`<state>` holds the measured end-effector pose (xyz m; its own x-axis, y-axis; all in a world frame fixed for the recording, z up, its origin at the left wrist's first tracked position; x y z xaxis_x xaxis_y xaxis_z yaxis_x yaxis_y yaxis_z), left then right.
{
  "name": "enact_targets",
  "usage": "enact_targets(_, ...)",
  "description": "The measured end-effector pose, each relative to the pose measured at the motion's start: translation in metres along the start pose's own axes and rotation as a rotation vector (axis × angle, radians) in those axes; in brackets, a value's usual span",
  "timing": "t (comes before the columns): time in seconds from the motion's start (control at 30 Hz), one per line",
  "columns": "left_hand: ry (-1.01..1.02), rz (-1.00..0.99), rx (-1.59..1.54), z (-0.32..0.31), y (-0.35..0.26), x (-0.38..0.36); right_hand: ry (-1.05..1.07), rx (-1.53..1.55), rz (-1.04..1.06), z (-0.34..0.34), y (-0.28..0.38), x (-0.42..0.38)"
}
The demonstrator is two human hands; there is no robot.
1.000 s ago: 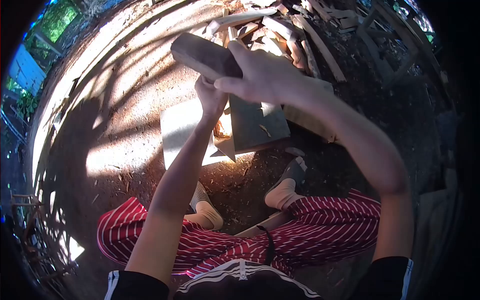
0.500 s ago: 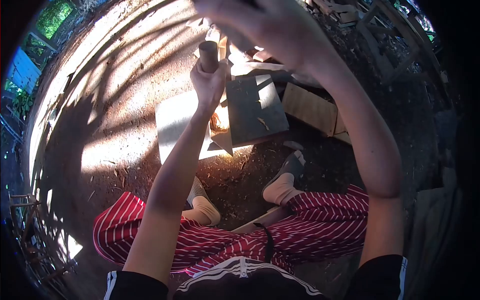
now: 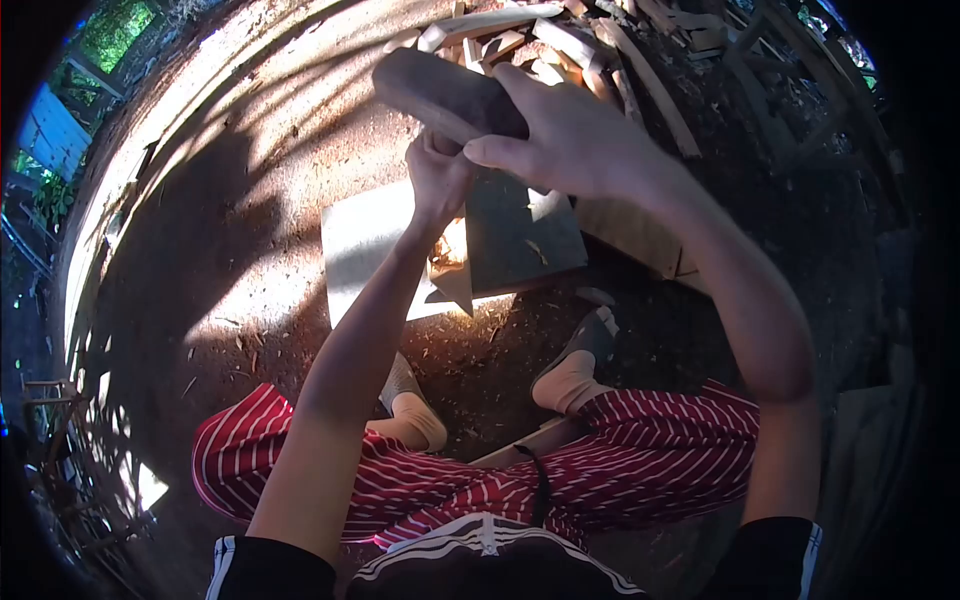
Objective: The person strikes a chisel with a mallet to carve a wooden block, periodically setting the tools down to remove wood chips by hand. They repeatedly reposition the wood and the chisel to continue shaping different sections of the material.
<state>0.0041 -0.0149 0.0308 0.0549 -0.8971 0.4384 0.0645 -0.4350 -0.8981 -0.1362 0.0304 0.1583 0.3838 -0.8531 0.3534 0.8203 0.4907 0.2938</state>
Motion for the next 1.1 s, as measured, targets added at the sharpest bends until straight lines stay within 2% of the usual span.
enact_targets(0.03, -0.001, -0.015, -0.005, -0.004, -0.002, 0.006, -0.011, -0.010, 0.005, 0.021, 0.003, 0.010)
enact_targets(0.1, 0.035, 0.197, -0.011, -0.008, 0.007, -0.002, 0.097, 0.361, -0.101, 0.037, 0.008, 0.016)
enact_targets(0.13, 0.030, 0.203, -0.076, -0.010, 0.008, -0.002, 0.010, 0.448, 0.015, 0.044, 0.009, 0.023)
enact_targets(0.17, 0.020, 0.218, -0.077, -0.009, 0.008, -0.005, 0.019, 0.542, -0.098, 0.053, 0.011, 0.011)
enact_targets(0.23, 0.039, 0.243, -0.093, -0.001, -0.002, -0.004, -0.107, 0.574, -0.082, 0.018, 0.005, -0.002)
enact_targets(0.27, -0.015, 0.029, -0.193, -0.001, -0.004, -0.005, 0.068, 0.177, -0.042, -0.007, -0.001, -0.018)
enact_targets(0.3, 0.081, 0.082, -0.047, 0.005, -0.001, -0.005, 0.161, 0.283, -0.101, -0.005, -0.006, -0.016)
enact_targets(0.4, 0.075, 0.177, -0.071, 0.004, 0.004, -0.010, 0.208, 0.304, -0.164, 0.006, -0.015, -0.022)
enact_targets(0.47, -0.008, 0.228, -0.078, 0.011, -0.002, -0.004, 0.123, 0.949, -0.466, -0.011, -0.022, -0.026)
enact_targets(0.5, -0.044, 0.255, -0.074, 0.018, -0.006, -0.003, 0.143, 0.953, -0.463, -0.025, -0.027, -0.029)
enact_targets(0.57, -0.073, 0.279, -0.142, 0.032, 0.008, 0.000, 0.278, 0.934, -0.710, -0.065, -0.045, -0.040)
enact_targets(0.63, -0.075, 0.289, -0.207, 0.043, 0.005, 0.003, 0.296, 0.597, -0.613, -0.116, -0.050, -0.054)
enact_targets(0.67, -0.054, 0.294, -0.208, 0.048, 0.005, 0.005, 0.296, 0.601, -0.607, -0.140, -0.051, -0.056)
enact_targets(0.73, -0.043, 0.314, -0.195, 0.059, 0.006, 0.004, 0.366, 0.200, -0.435, -0.174, -0.041, -0.058)
enact_targets(0.83, 0.225, 0.387, -0.336, 0.070, 0.008, 0.006, 0.441, 0.229, -0.505, -0.183, -0.028, -0.060)
enact_targets(0.93, 0.286, 0.422, -0.358, 0.077, 0.012, 0.013, 0.412, 0.253, -0.530, -0.189, -0.026, -0.064)
enact_targets(1.0, 0.514, 0.407, -0.516, 0.080, 0.011, 0.023, 0.405, 0.250, -0.536, -0.192, -0.023, -0.064)
enact_targets(1.1, 0.393, 0.478, -0.567, 0.083, 0.010, 0.033, 0.367, 0.240, -0.563, -0.198, -0.025, -0.067)
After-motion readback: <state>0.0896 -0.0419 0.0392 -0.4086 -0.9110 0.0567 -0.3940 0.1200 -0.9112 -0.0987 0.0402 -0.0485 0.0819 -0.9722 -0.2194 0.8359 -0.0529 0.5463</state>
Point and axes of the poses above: each hand's wrist, its own x-axis towards the middle knuckle, its own z-axis out of the back of the hand, y = z × x, the point moved 2 cm from there along x, towards the middle knuckle, and after that the axes turned 6 degrees about x, right-handed, at the moved point
